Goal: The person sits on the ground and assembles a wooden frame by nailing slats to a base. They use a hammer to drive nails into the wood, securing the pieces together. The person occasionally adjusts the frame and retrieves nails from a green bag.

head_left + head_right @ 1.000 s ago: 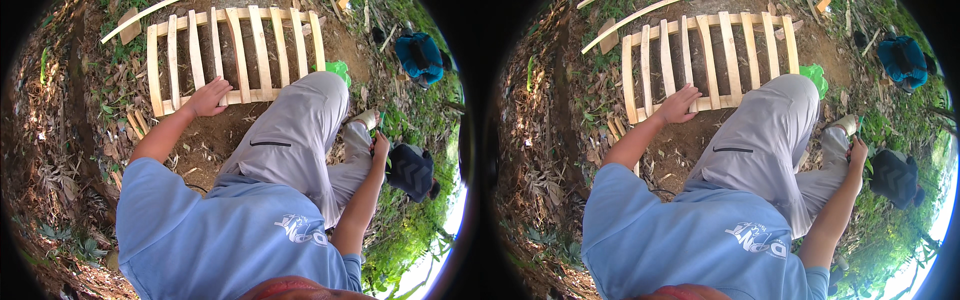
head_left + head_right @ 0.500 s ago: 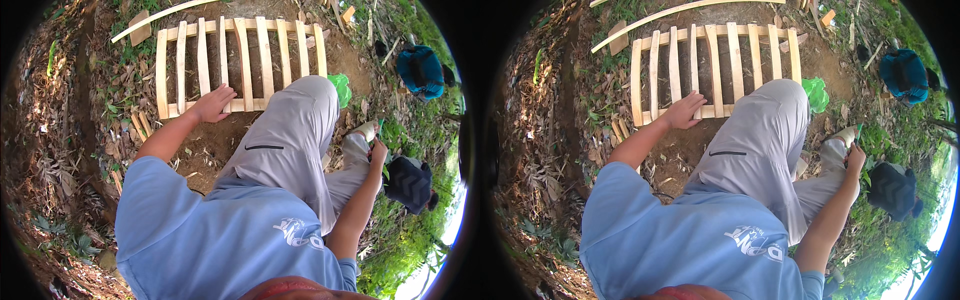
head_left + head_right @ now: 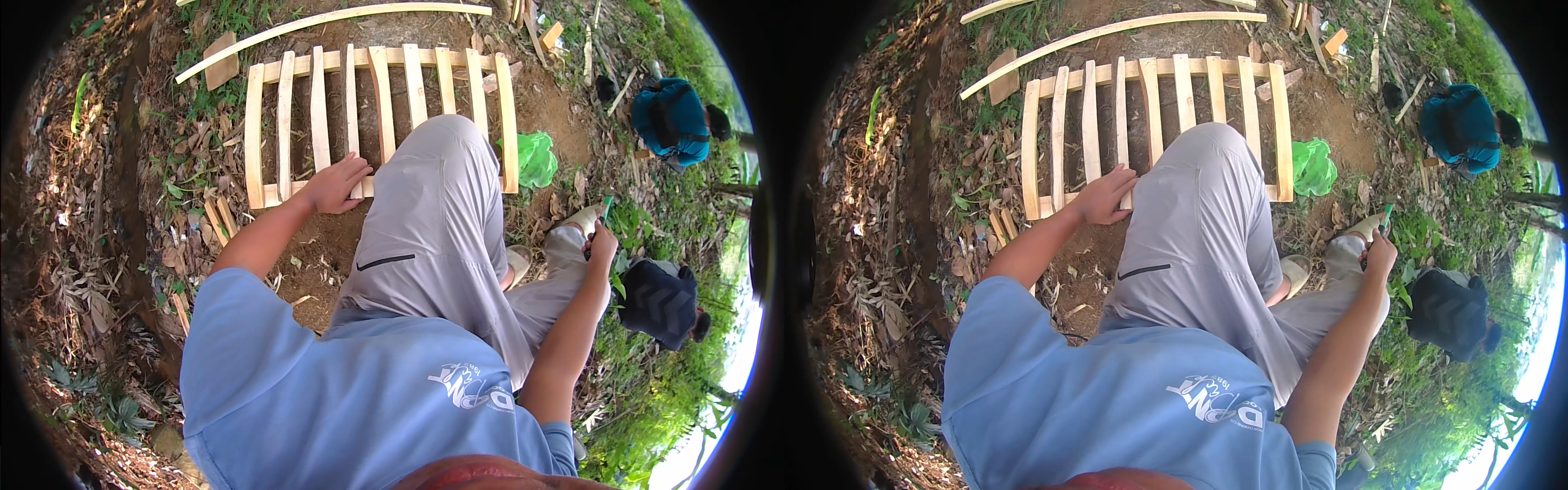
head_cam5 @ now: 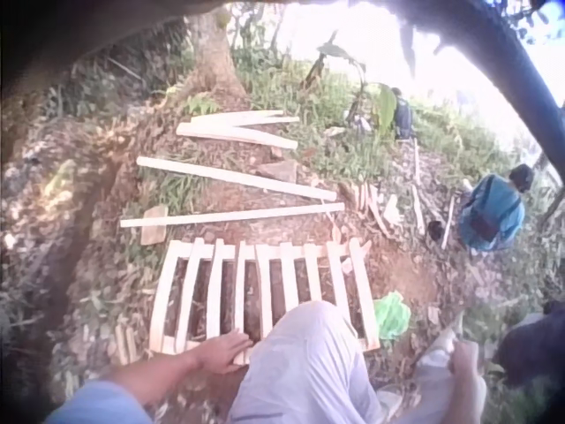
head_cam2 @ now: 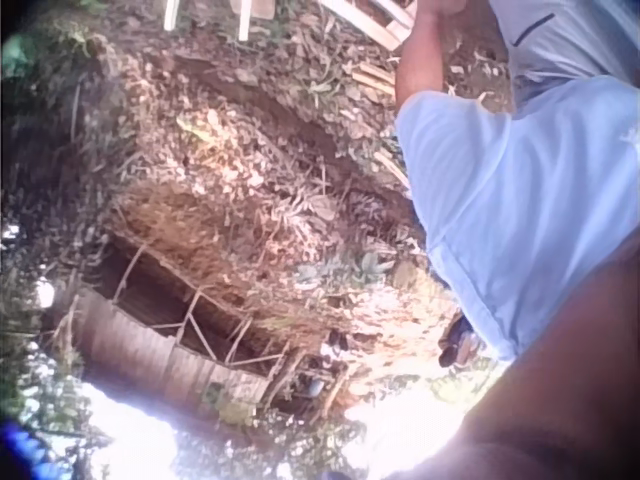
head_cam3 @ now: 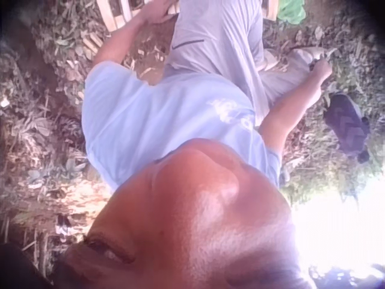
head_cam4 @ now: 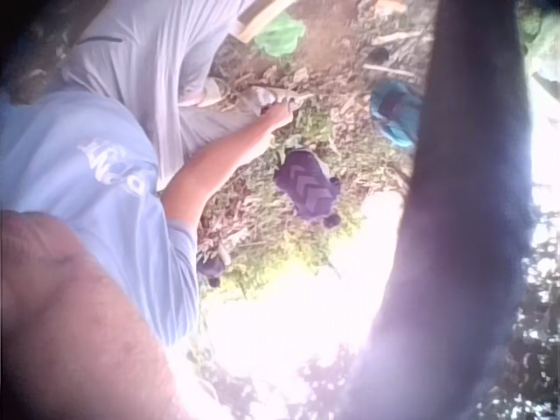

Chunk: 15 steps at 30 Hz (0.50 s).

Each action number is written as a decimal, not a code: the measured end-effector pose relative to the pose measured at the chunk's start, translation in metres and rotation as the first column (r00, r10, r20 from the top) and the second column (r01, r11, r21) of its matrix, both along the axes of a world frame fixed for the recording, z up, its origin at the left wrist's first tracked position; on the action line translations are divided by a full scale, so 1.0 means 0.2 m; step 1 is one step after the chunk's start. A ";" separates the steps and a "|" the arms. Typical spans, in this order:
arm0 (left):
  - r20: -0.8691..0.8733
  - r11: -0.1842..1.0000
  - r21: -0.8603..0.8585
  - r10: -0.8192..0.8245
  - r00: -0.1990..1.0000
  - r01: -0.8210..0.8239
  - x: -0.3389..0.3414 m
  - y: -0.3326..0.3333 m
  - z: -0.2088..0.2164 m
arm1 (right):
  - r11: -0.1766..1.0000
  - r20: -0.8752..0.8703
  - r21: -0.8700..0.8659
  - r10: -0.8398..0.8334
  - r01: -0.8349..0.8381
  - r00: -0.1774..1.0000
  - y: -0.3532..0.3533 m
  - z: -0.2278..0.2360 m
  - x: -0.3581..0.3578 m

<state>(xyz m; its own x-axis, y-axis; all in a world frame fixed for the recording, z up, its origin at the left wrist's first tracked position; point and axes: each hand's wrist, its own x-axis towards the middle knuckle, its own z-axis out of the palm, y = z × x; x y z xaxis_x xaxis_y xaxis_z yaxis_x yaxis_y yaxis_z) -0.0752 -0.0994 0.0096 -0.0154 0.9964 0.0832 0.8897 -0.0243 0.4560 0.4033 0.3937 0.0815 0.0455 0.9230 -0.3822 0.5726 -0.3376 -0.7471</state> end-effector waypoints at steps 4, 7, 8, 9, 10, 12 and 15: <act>-0.007 1.000 -0.021 -0.010 1.000 0.010 -0.01 -0.01 0.02 | 1.000 -0.006 -0.011 0.023 -0.023 1.000 -0.02 0.02 -0.06; -0.019 0.999 -0.047 -0.021 1.000 0.020 -0.01 0.01 0.05 | 1.000 0.003 -0.008 0.028 -0.028 1.000 -0.01 0.01 -0.06; -0.028 0.998 -0.050 -0.030 0.999 0.029 -0.01 0.01 0.05 | 1.000 -0.008 -0.014 0.017 -0.018 1.000 -0.01 0.01 -0.07; -0.037 0.998 -0.053 -0.040 0.999 0.038 -0.01 0.01 0.05 | 1.000 -0.018 -0.019 0.006 -0.006 1.000 -0.01 0.02 -0.07; -0.037 0.998 -0.053 -0.036 0.999 0.034 -0.02 0.01 0.05 | 1.000 -0.013 -0.021 0.008 -0.008 1.000 -0.01 0.02 -0.08; -0.037 0.998 -0.052 -0.029 0.999 0.027 -0.02 0.00 0.04 | 1.000 -0.003 -0.025 0.011 -0.011 1.000 -0.03 0.03 -0.10; -0.049 0.998 -0.054 -0.035 0.998 0.032 -0.01 0.00 0.04 | 0.999 0.012 -0.018 0.034 -0.033 0.999 -0.04 0.03 -0.09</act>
<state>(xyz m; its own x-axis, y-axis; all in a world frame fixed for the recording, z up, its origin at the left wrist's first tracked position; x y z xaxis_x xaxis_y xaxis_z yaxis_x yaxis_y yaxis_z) -0.0776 -0.0990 0.0172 0.0211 0.9993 0.0298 0.9106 -0.0315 0.4121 0.3858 0.3861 0.0874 0.0194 0.9169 -0.3986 0.5928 -0.3316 -0.7339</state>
